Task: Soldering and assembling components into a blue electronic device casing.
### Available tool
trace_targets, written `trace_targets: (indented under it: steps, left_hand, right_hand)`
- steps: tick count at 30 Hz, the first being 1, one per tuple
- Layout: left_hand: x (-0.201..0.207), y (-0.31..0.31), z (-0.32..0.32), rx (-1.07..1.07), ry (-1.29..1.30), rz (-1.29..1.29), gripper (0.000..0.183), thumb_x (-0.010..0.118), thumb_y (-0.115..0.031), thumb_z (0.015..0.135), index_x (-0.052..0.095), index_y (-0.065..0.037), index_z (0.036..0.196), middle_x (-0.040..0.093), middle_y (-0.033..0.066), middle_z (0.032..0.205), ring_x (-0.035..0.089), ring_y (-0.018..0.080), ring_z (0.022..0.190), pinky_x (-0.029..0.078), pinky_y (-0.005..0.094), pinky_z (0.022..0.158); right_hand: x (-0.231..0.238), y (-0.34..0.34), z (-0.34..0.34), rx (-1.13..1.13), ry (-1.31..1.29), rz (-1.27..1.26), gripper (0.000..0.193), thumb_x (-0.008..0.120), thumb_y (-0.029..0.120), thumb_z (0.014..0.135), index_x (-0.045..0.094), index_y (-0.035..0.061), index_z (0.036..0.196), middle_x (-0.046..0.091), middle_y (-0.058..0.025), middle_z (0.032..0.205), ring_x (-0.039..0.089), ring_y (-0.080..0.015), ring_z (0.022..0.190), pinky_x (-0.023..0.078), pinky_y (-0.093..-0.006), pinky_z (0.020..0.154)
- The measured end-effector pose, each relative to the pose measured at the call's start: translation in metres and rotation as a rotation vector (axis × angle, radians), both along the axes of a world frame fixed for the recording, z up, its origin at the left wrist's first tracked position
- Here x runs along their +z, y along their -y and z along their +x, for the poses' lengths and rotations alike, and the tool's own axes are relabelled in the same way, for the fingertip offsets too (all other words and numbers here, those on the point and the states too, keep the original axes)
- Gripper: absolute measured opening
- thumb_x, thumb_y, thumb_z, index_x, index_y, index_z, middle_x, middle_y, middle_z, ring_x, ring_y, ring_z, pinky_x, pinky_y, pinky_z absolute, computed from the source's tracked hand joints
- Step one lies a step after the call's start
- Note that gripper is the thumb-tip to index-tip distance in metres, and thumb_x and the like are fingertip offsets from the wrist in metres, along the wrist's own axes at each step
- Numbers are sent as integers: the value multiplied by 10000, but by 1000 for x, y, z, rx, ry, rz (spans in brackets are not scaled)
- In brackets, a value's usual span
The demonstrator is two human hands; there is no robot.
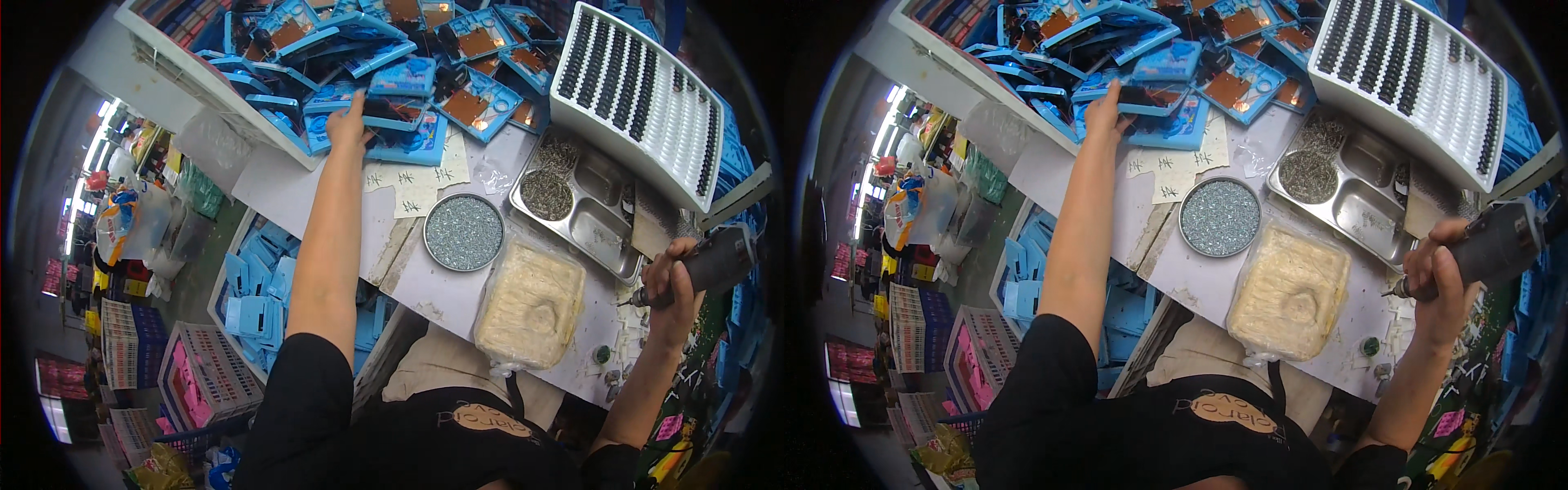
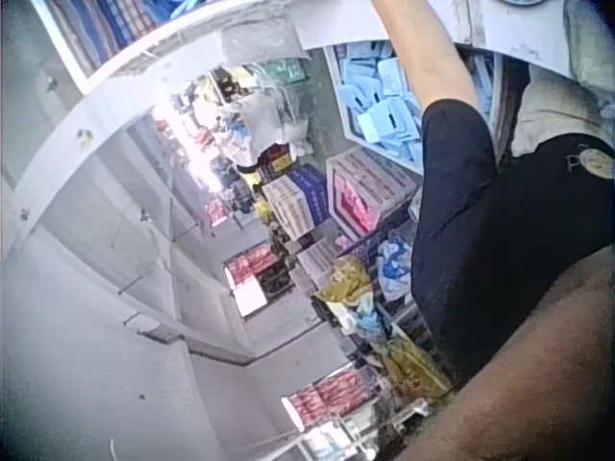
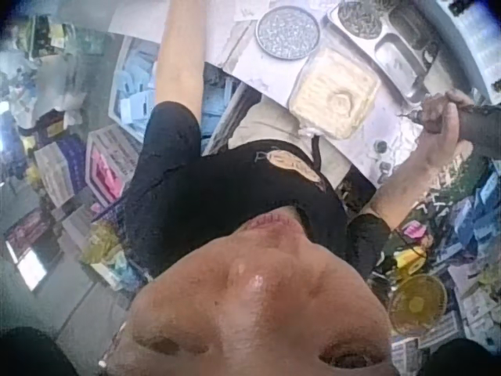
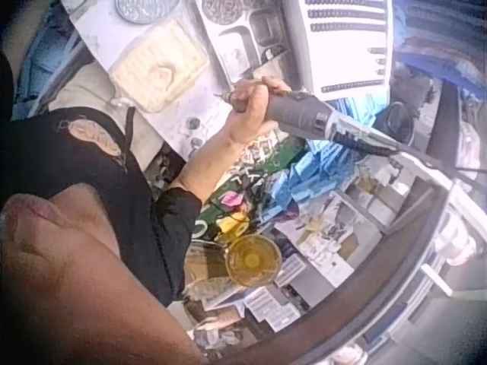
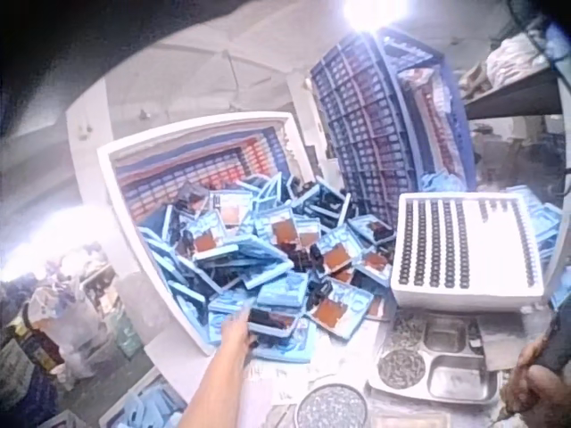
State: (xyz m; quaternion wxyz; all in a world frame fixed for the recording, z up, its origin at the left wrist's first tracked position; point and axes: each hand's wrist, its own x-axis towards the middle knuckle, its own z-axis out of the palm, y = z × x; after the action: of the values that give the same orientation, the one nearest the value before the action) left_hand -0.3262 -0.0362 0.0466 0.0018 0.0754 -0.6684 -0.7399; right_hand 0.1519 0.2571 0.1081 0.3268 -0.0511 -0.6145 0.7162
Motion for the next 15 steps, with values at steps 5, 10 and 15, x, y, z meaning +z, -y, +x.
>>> trace_targets:
  steps: [5,10,15]
  left_hand:
    - [4,86,61,22,-134,-162,517,807,-286,883,601,6,1257,669,121,1104,676,214,959,573,404,747]
    - [24,136,119,-228,-457,-108,579,769,-203,895,536,-7,1388,667,95,1108,653,148,959,528,266,793]
    - [83,58,181,-1074,-160,8,633,728,-151,908,467,-16,1469,657,101,1169,641,150,1030,517,273,892]
  right_hand:
    - [15,22,7,-533,-16,412,486,621,120,945,472,-60,1371,631,-123,1011,594,-177,980,486,-359,881]
    - [-1,60,34,-678,-307,637,403,553,34,960,520,-78,1346,657,-169,1119,623,-205,1044,495,-381,944]
    - [-48,54,-23,191,377,-251,396,507,297,1079,641,-40,1239,706,-139,1008,675,-186,892,555,-306,828]
